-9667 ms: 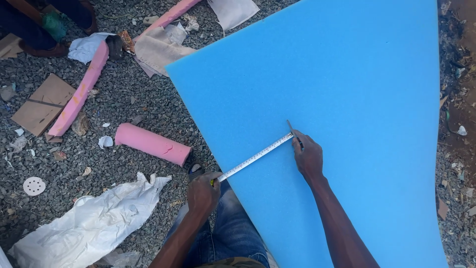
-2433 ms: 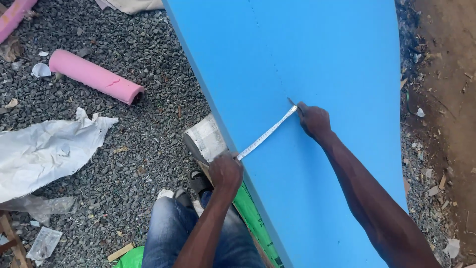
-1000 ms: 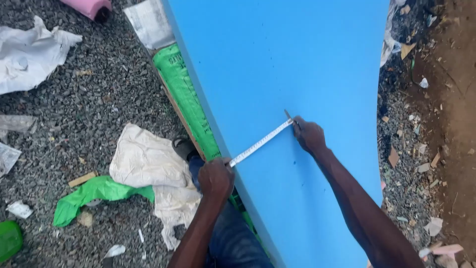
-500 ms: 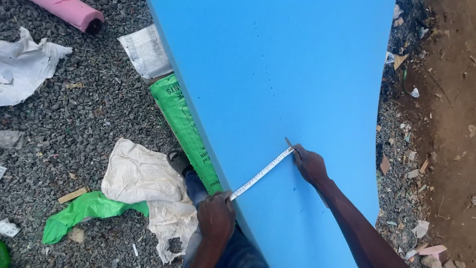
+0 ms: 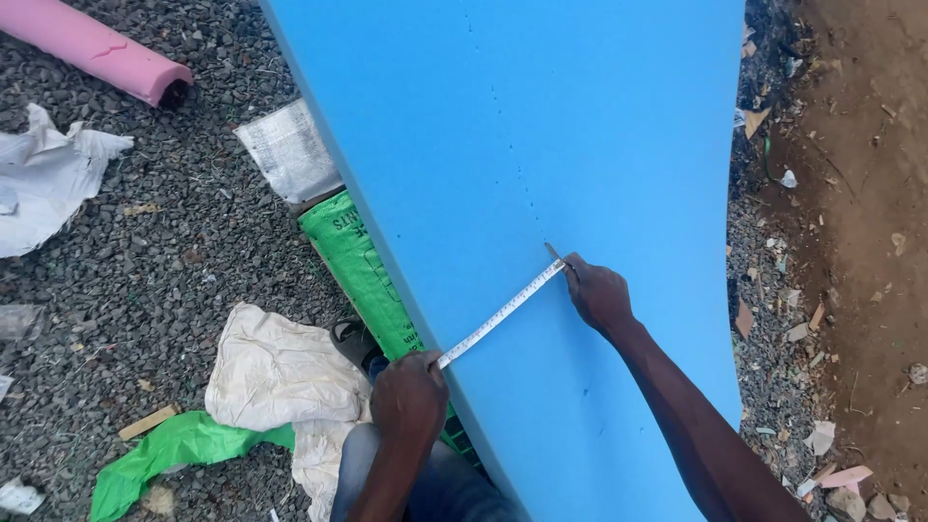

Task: The person measures a large blue foam sheet using a tape measure and marks it with a pencil. Then, the person cuts the foam sheet along the marked line using a knife, separating it into two pieces.

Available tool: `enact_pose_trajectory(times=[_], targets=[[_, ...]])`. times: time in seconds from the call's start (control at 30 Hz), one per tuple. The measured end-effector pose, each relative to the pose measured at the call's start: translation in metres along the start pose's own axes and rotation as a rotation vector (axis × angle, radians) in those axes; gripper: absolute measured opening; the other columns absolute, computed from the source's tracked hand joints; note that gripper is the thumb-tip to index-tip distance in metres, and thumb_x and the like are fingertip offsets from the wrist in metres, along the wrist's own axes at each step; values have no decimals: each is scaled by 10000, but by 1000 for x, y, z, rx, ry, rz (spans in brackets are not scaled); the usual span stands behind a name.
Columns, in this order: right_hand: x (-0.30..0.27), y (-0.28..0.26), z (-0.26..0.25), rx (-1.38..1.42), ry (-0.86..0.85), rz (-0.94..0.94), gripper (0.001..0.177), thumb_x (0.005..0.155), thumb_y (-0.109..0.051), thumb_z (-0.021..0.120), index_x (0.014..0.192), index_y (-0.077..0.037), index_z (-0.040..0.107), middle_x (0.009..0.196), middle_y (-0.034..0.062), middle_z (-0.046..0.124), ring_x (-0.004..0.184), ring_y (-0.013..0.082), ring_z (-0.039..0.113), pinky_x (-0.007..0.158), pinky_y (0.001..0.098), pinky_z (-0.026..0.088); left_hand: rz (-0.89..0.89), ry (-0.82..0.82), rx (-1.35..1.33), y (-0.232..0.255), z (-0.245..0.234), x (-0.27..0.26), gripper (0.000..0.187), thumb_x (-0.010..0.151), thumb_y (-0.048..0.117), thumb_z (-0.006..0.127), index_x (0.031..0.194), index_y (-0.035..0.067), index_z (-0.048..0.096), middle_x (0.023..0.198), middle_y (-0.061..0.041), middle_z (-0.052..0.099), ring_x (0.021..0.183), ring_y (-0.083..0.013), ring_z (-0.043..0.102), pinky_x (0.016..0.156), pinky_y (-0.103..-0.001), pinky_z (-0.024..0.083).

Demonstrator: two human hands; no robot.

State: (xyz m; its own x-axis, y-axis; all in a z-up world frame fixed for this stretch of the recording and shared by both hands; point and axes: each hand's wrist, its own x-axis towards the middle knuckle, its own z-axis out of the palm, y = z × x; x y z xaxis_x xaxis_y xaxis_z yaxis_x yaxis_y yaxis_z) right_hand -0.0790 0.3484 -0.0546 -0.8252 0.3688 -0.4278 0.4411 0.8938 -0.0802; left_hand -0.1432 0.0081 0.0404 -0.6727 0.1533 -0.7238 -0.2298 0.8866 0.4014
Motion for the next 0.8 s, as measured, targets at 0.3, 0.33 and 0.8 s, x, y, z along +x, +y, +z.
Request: enact_pose_trajectory(times=[0.3,0.33,0.8], targets=[[-46,31,19,19,-95,25,235,1096,-387,432,1113,-230,605,694,107,661,588,349,604,527,468,447,68,-56,50,-28,61,-29,241,930,160,682,1124,218,813,1057,-55,803,991,-290,753,857,-469,581],[-55,40,27,15,-63,36,235,1096,-387,432,1113,-230,605,694,107,661,588,349,604,527,468,447,99,-43,48,-29,71,-35,241,930,160,682,1124,218,813,1057,-55,803,991,-290,753,857,-469,581],[-211,99,83,35,1,107,335,1087,-408,477,1267,-210,678,756,138,747,740,353,748,757,513,589,186,51,3,-87,225,-124,159,838,169,666,846,162,824,805,-187,771,804,-415,771,738,-489,646]])
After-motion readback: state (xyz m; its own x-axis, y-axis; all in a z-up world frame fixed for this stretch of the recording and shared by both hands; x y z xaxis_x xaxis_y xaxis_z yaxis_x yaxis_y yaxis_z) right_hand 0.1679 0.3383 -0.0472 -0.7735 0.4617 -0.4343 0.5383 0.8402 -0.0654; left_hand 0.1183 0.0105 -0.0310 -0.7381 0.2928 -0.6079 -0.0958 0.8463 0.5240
